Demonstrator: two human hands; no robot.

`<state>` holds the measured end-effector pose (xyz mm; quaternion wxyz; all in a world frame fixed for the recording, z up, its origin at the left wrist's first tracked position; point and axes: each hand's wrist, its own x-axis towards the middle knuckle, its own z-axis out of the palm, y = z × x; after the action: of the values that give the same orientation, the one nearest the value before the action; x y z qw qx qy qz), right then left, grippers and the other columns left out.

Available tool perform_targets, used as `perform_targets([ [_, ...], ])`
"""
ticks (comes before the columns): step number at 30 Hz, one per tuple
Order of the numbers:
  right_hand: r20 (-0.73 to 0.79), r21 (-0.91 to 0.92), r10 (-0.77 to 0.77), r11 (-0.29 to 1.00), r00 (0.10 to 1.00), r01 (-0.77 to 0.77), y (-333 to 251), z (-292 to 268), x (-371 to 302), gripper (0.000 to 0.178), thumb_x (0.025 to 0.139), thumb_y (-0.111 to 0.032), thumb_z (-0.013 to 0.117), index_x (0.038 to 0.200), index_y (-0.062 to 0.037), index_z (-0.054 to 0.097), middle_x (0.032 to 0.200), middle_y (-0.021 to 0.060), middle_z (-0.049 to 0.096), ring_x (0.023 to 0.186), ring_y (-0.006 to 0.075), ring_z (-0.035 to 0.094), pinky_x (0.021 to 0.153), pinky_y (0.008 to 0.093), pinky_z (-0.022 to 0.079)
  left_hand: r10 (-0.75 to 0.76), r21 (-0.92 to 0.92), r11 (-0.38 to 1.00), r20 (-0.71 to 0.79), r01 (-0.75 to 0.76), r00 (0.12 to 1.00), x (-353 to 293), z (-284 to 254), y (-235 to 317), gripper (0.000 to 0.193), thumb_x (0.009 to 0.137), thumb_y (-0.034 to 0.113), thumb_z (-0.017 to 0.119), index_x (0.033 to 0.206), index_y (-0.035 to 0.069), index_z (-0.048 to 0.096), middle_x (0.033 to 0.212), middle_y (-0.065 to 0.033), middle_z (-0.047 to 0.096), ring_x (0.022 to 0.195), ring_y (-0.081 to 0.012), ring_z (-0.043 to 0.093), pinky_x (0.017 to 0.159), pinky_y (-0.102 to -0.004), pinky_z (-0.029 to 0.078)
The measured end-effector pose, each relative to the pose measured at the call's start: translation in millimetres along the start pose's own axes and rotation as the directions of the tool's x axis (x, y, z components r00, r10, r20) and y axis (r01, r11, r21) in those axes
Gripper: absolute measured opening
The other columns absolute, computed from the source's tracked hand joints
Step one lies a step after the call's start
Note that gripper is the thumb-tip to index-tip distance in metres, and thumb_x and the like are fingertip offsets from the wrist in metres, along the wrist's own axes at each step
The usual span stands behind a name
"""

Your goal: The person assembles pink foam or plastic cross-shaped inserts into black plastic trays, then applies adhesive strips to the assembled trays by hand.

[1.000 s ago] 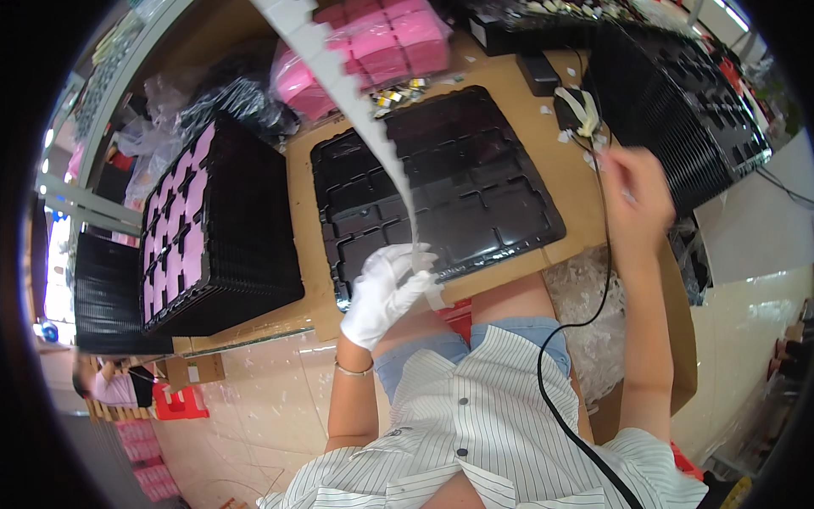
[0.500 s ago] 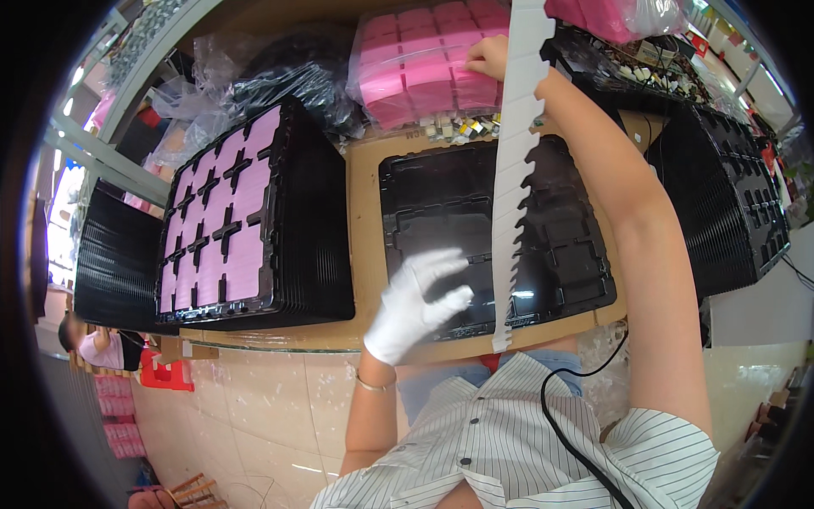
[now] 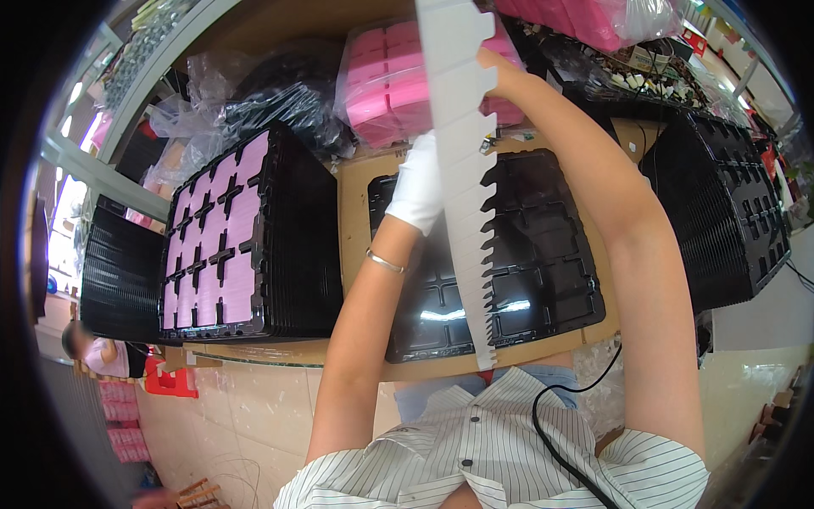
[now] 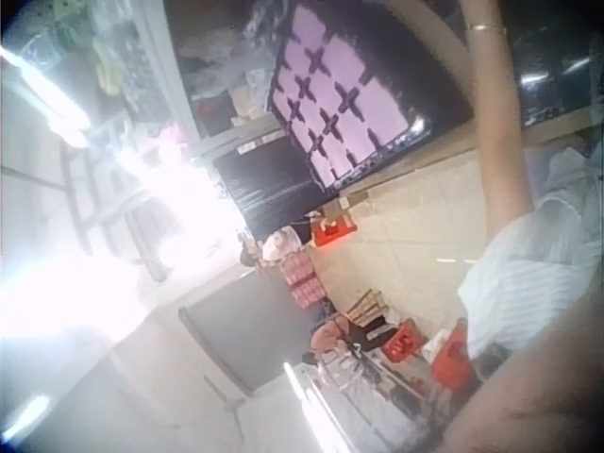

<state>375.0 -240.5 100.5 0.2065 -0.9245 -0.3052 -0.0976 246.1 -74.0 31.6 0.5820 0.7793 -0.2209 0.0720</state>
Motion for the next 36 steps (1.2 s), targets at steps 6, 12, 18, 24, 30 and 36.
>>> perform_targets([
  [6,-0.611,-0.182,-0.229,0.972,0.757,0.147,13.7,15.0,-10.5,0.013,0.083,-0.013,0.065,0.091,-0.0024,0.064,0.088,0.0126,0.065,0.088,0.0304,0.061,0.078,0.0366,0.048,0.254,0.701,0.670,0.094,-0.245,0.963,44.4,19.7,8.3,0.053,0.085,0.028,0.062,0.129,0.000,0.051,0.132,-0.0209,0.051,0.126,-0.0356,0.046,0.110,-0.0523,0.026],
  [12,-0.666,-0.145,-0.297,0.951,0.685,0.272,-92.7,4.7,-121.9,0.014,0.078,-0.011,0.071,0.087,-0.0040,0.064,0.109,0.0110,0.059,0.110,0.0297,0.052,0.096,0.0395,0.040,0.019,0.649,0.728,0.306,-0.223,0.952,22.1,2.9,-16.2,0.064,0.079,0.038,0.070,0.129,0.004,0.050,0.125,-0.0207,0.051,0.124,-0.0315,0.047,0.106,-0.0502,0.032],
  [18,-0.340,0.940,0.729,0.239,0.594,0.245,-69.9,33.0,-191.0,0.034,0.088,-0.028,0.067,0.115,-0.0097,0.061,0.129,0.0109,0.051,0.124,0.0232,0.043,0.104,0.0371,0.035,-0.483,-0.955,0.291,-0.203,-0.062,0.852,-83.5,-23.0,7.9,0.081,0.081,0.071,0.056,0.135,0.011,0.043,0.129,-0.0102,0.050,0.122,-0.0292,0.046,0.099,-0.0438,0.042],
  [24,0.107,0.992,0.566,-0.005,0.817,-0.126,-27.1,50.6,-219.1,0.033,0.091,-0.022,0.066,0.118,-0.0042,0.059,0.102,0.0022,0.064,0.085,0.0083,0.059,0.070,0.0215,0.046,-0.520,-0.765,0.614,-0.205,0.196,0.829,-107.5,-61.5,-16.6,0.055,0.091,0.051,0.060,0.123,0.007,0.055,0.112,-0.0075,0.060,0.096,-0.0182,0.059,0.081,-0.0316,0.052],
  [30,0.141,0.902,0.704,0.199,0.696,-0.384,-69.9,28.3,-297.5,0.034,0.087,-0.012,0.068,0.117,0.0002,0.057,0.087,0.0020,0.066,0.075,0.0064,0.058,0.065,0.0202,0.043,-0.656,-0.664,0.556,0.017,0.499,0.754,-167.8,-69.9,31.9,0.074,0.096,0.055,0.046,0.141,-0.003,0.039,0.102,-0.0117,0.065,0.081,-0.0150,0.063,0.071,-0.0262,0.050],
  [36,0.176,0.839,0.749,0.226,0.639,-0.496,-99.1,35.1,-359.0,0.042,0.087,-0.008,0.066,0.126,0.0017,0.052,0.082,0.0013,0.065,0.070,0.0061,0.057,0.062,0.0192,0.042,-0.662,-0.124,0.748,-0.205,0.652,0.721,-212.7,-42.0,55.6,0.060,0.092,0.038,0.064,0.131,-0.005,0.050,0.089,-0.0070,0.067,0.069,-0.0068,0.058,0.063,-0.0187,0.045],
])
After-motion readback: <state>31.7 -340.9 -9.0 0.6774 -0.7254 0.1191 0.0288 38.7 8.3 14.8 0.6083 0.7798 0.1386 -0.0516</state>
